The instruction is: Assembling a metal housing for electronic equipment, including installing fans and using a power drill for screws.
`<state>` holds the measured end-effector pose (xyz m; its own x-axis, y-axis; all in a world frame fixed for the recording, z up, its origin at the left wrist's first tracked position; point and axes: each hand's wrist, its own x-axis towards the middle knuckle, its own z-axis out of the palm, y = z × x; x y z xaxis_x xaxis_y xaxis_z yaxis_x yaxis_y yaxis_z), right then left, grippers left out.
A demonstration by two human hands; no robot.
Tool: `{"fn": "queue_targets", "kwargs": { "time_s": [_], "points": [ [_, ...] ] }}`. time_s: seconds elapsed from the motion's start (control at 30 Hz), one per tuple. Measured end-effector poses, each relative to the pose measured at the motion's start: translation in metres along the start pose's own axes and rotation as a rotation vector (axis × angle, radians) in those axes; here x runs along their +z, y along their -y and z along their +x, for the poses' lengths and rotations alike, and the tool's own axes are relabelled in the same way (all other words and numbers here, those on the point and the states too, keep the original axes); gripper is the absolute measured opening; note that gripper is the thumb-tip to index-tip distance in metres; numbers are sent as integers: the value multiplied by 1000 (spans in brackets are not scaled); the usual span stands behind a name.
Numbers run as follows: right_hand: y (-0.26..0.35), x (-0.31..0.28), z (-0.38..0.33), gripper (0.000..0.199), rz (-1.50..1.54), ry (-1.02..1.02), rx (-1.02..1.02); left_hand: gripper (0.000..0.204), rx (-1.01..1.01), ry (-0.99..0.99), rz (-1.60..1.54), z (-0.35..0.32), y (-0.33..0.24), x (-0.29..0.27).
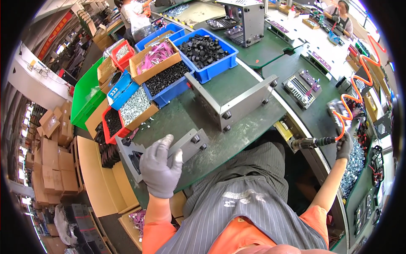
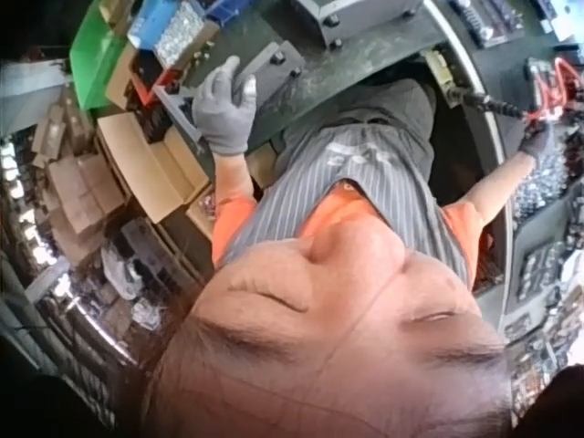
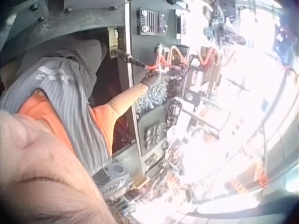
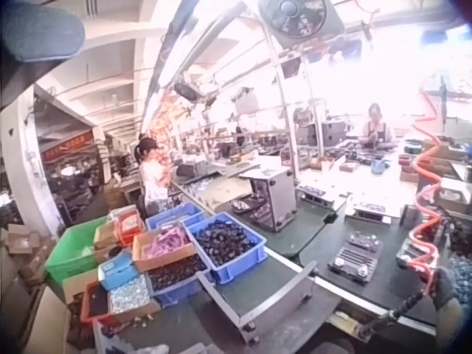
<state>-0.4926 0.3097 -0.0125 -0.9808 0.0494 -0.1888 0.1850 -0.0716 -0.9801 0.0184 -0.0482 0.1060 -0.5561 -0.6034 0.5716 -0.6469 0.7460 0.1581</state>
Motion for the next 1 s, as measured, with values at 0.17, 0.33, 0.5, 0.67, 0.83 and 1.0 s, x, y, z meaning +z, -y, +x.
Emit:
{"fn": "queue_targets", "kwargs": {
  "time_s": [0.17,0.33,0.5,0.67,0.83,1.0],
  "points": [
    [66,-10,-77,23,98,-309,-416,35,-10,-7,62,-9,15,-4],
    [109,-55,-71,26,-227,-93,-843,34,-11,140,88,-7,18,0],
    [125,163,-198,37,-195,442,-1184,31,-2,182,106,-6,14,2],
    [106,318,-309,47,-326,925,-974,31,1,210,91,-15,25,-4],
    [82,354,-350,52,-1269,1101,-1316,29,4,188,91,-18,31,-8],
    [42,363,-356,49,-1234,1256,-1257,28,17,185,67,-11,35,-7]
  ]
}}
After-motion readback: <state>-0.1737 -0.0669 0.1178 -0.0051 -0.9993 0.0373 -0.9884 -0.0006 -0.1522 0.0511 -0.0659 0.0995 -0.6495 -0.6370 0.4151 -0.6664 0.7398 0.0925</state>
